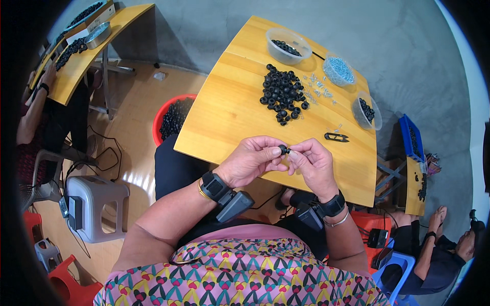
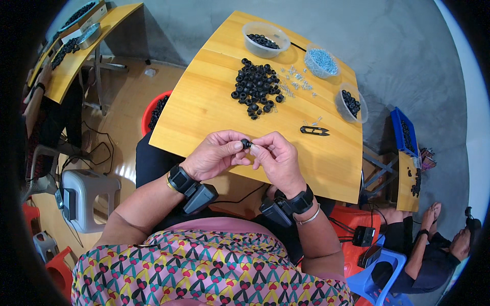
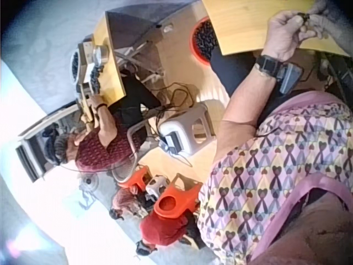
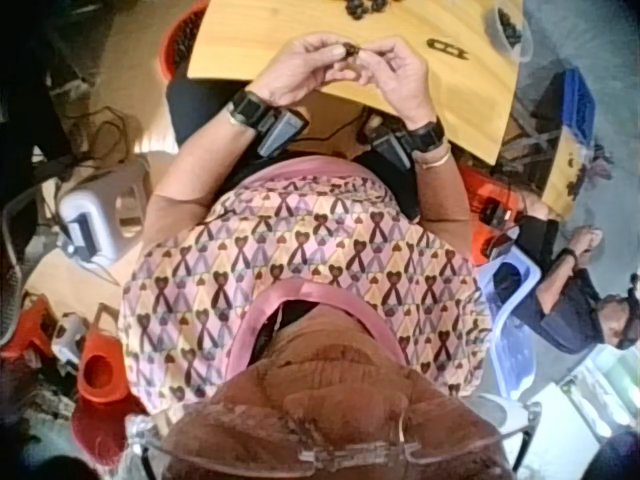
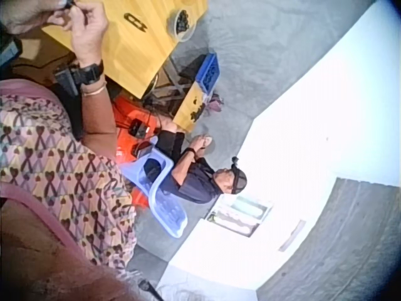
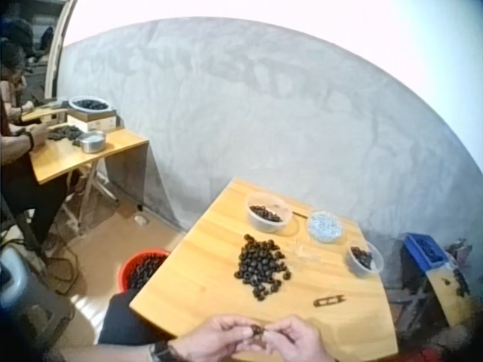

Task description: Assembling small black plastic components by hand.

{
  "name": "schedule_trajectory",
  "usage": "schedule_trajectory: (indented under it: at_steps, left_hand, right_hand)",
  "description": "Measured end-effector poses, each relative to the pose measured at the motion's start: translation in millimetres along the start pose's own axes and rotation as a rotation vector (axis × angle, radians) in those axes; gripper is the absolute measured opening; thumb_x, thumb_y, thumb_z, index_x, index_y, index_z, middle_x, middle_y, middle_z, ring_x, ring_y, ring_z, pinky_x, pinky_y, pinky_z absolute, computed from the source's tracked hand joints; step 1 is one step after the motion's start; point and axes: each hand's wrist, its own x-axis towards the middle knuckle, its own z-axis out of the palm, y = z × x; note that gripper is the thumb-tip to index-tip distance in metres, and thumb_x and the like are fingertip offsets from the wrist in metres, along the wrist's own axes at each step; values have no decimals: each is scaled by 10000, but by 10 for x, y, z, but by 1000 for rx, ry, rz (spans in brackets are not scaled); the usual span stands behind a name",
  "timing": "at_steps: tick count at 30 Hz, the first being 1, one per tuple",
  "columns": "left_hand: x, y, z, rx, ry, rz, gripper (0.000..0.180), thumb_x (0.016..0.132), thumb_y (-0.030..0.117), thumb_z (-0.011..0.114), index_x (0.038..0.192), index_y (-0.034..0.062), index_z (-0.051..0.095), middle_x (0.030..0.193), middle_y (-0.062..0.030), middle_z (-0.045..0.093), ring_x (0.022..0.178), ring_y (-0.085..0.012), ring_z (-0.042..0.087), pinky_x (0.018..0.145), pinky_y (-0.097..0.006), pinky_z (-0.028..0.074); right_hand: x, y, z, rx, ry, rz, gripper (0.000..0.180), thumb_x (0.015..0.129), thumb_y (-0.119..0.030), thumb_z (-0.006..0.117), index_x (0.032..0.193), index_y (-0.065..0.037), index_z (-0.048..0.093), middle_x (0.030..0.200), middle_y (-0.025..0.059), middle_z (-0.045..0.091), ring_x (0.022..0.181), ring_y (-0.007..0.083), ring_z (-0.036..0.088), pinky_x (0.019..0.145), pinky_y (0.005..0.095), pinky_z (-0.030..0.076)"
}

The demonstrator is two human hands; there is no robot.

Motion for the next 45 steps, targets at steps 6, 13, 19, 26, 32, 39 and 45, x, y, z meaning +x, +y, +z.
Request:
schedule_trajectory:
  at_steps: [6, 13, 19, 26, 32, 39, 45]
  left_hand:
    - [-5, -15, 63, 89, 65, 33, 169, 848, 51, 521, 1001, -13, 554, 911, -113, 609, 776, -170, 619, 726, -270, 518]
    - [3, -90, 41, 247, 151, 109, 155, 840, 35, 526, 980, -15, 570, 862, -121, 619, 759, -181, 618, 709, -269, 517]
    - [1, -84, 47, 191, 147, 108, 149, 839, 40, 529, 967, -21, 577, 852, -129, 620, 727, -176, 613, 666, -266, 518]
    - [-21, 1, 64, 236, 74, 16, 160, 848, 95, 534, 947, -28, 567, 835, -119, 609, 689, -173, 607, 630, -252, 514]
    - [-7, 42, 42, 164, 21, -55, 162, 853, 116, 534, 920, -28, 564, 762, -76, 580, 681, -170, 596, 617, -258, 520]
    - [-6, 61, 79, 187, 91, -86, 159, 855, 110, 532, 896, -41, 560, 774, -79, 573, 703, -160, 598, 656, -272, 536]
    - [6, 98, 53, 154, 77, -122, 163, 858, 130, 530, 905, -23, 566, 790, -69, 597, 652, -119, 576, 617, -264, 540]
  right_hand:
    - [-6, -46, 4, 13, -4, 53, 56, 828, -9, 536, 867, 17, 505, 744, 76, 577, 582, 94, 552, 504, 212, 463]
    - [1, -53, 2, 373, 0, 212, 48, 833, -24, 530, 814, 2, 495, 736, 111, 595, 613, 144, 591, 476, 238, 481]
    - [-4, 9, 36, 510, 21, 266, 57, 832, -23, 530, 800, -10, 485, 718, 105, 590, 605, 151, 586, 493, 247, 482]
    - [-53, 137, 22, 266, 11, 155, 76, 816, -2, 551, 795, -15, 479, 702, 69, 563, 569, 109, 534, 526, 240, 467]
    - [-90, 160, 147, 124, 62, -53, 99, 812, 16, 551, 771, -19, 468, 710, 40, 537, 586, 95, 520, 534, 228, 460]
    - [-76, 169, 130, -210, 92, -188, 107, 789, 48, 549, 755, -21, 475, 689, 29, 536, 611, 92, 537, 542, 222, 451]
    - [-31, 148, 106, -344, 66, -240, 106, 779, 18, 565, 770, -23, 467, 651, 46, 518, 588, 112, 538, 536, 232, 439]
